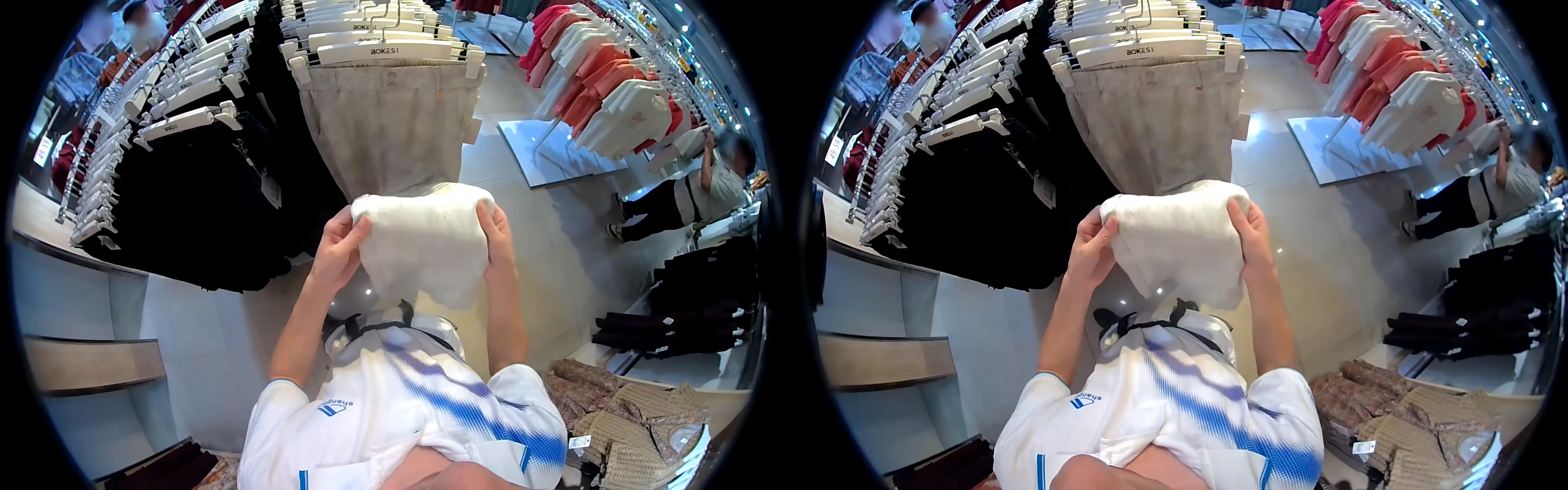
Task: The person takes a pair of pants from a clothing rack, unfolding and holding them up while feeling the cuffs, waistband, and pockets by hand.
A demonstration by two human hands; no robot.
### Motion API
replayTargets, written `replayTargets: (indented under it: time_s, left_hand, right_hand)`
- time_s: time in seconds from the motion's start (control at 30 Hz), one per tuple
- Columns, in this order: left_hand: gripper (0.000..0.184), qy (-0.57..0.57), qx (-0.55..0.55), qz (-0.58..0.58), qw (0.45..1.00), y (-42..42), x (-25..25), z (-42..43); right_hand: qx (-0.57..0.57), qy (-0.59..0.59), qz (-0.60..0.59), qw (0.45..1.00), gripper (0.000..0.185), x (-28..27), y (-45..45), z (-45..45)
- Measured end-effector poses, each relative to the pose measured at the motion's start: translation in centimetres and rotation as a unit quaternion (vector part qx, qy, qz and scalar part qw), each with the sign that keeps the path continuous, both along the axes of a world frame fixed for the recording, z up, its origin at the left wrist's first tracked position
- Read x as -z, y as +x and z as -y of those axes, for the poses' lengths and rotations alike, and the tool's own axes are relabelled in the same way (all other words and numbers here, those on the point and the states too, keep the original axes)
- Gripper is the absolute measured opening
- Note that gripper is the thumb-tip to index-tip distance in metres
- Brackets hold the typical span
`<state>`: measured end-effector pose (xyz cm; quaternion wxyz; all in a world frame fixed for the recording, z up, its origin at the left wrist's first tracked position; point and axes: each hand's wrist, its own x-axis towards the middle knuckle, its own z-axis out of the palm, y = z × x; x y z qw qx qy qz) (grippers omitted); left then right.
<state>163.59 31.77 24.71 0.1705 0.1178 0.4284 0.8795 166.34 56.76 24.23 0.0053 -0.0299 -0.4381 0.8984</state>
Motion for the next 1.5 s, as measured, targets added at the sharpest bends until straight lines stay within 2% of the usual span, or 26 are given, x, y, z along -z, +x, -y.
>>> replayTargets:
  time_s: [0.1,0.17,0.2,0.27,0.33,0.4,0.47,0.5,0.63,0.7,0.73,0.8,0.87,0.93,1.0,1.07,1.17,1.2,1.23,1.27,1.3,1.33,1.4,1.43,1.47,1.5]
  left_hand:
    - [0.033,0.049,0.102,-0.059,0.992,0.1,1.5,0.8]
    - [0.032,0.008,0.086,-0.126,0.988,0.4,1.6,0.4]
    - [0.032,-0.033,0.069,-0.191,0.979,0.6,1.4,0.2]
    - [0.033,-0.092,0.089,-0.231,0.965,0.2,0.2,0.0]
    - [0.029,-0.273,0.071,-0.439,0.853,0.8,-1.4,-1.4]
    - [0.021,-0.279,0.065,-0.463,0.839,1.0,-0.6,-2.2]
    - [0.012,-0.343,0.049,-0.587,0.732,1.2,-1.4,-2.2]
    - [0.011,-0.342,0.041,-0.607,0.716,1.5,-1.4,-2.4]
    - [0.01,-0.273,0.019,-0.575,0.771,2.2,-0.8,-2.9]
    - [0.011,-0.307,0.042,-0.588,0.747,2.1,-1.0,-2.4]
    - [0.011,-0.339,0.064,-0.602,0.721,2.0,-1.0,-2.2]
    - [0.011,-0.348,0.072,-0.599,0.718,2.1,-0.4,-2.1]
    - [0.012,-0.358,0.081,-0.596,0.714,2.1,-0.2,-2.1]
    - [0.014,-0.345,0.084,-0.608,0.71,2.0,-0.3,-2.6]
    - [0.014,-0.353,0.089,-0.613,0.701,2.5,0.0,-3.4]
    - [0.014,-0.363,0.099,-0.618,0.69,3.0,0.3,-3.5]
    - [0.015,-0.281,0.075,-0.524,0.801,2.5,-0.7,-2.9]
    - [0.015,-0.28,0.079,-0.525,0.799,2.6,0.2,-2.8]
    - [0.017,-0.162,0.102,-0.283,0.94,2.7,1.9,-2.6]
    - [0.021,-0.03,0.112,-0.014,0.993,2.7,3.3,-2.4]
    - [0.034,0.011,0.177,0.138,0.974,2.3,3.8,-2.2]
    - [0.034,0.011,0.171,0.138,0.976,1.7,2.6,-2.8]
    - [0.044,-0.016,0.147,0.299,0.943,0.2,0.0,-4.2]
    - [0.034,0.009,0.141,0.238,0.961,-0.6,0.8,-4.3]
    - [0.022,-0.066,0.172,0.187,0.965,-2.2,2.5,-3.6]
    - [0.02,-0.052,0.158,0.18,0.97,-2.3,1.8,-3.8]
  right_hand:
    - [0.045,0.032,0.018,0.998,0.025,1.0,1.3,-0.7]
    - [0.096,0.286,-0.022,0.953,0.023,2.8,1.4,-1.6]
    - [0.095,0.286,-0.018,0.953,0.023,2.8,1.9,-1.6]
    - [0.245,0.413,-0.092,0.872,0.02,2.0,2.5,-1.5]
    - [0.241,0.406,-0.125,0.873,0.02,-0.5,4.2,0.3]
    - [0.123,0.424,-0.185,0.878,0.028,-2.8,4.1,3.2]
    - [0.142,0.396,-0.173,0.891,0.035,-1.3,2.8,3.7]
    - [0.156,0.368,-0.168,0.901,0.042,-0.5,2.0,3.8]
    - [0.187,0.375,-0.205,0.885,0.052,1.2,0.6,3.9]
    - [0.029,0.168,-0.128,0.977,0.05,1.5,0.5,3.5]
    - [0.028,0.167,-0.127,0.977,0.05,1.4,0.7,3.0]
    - [0.092,0.411,-0.157,0.893,0.049,0.8,1.2,1.5]
    - [0.11,0.397,-0.165,0.896,0.046,0.6,2.2,1.4]
    - [0.039,0.353,-0.095,0.93,0.041,0.3,3.2,1.6]
    - [0.025,0.332,-0.117,0.936,0.037,-0.1,3.5,2.5]
    - [-0.056,0.329,-0.025,0.942,0.032,0.1,3.2,2.4]
    - [0.002,0.222,-0.036,0.974,0.02,1.0,2.3,2.1]
    - [0.034,0.18,-0.039,0.982,0.018,1.0,2.3,2.0]
    - [0.038,0.178,-0.04,0.983,0.018,0.8,2.7,2.3]
    - [0.067,0.273,-0.07,0.957,0.016,0.3,3.4,3.0]
    - [0.092,0.364,-0.1,0.921,0.014,-0.3,4.0,3.7]
    - [0.121,0.463,-0.192,0.857,0.008,-1.1,4.3,4.5]
    - [0.127,0.501,-0.298,0.803,0.006,-0.3,4.8,5.9]
    - [0.122,0.501,-0.3,0.803,0.006,0.0,5.2,6.2]
    - [0.127,0.517,-0.307,0.789,0.006,0.4,5.6,6.4]
    - [0.133,0.533,-0.313,0.775,0.007,0.9,6.0,6.5]
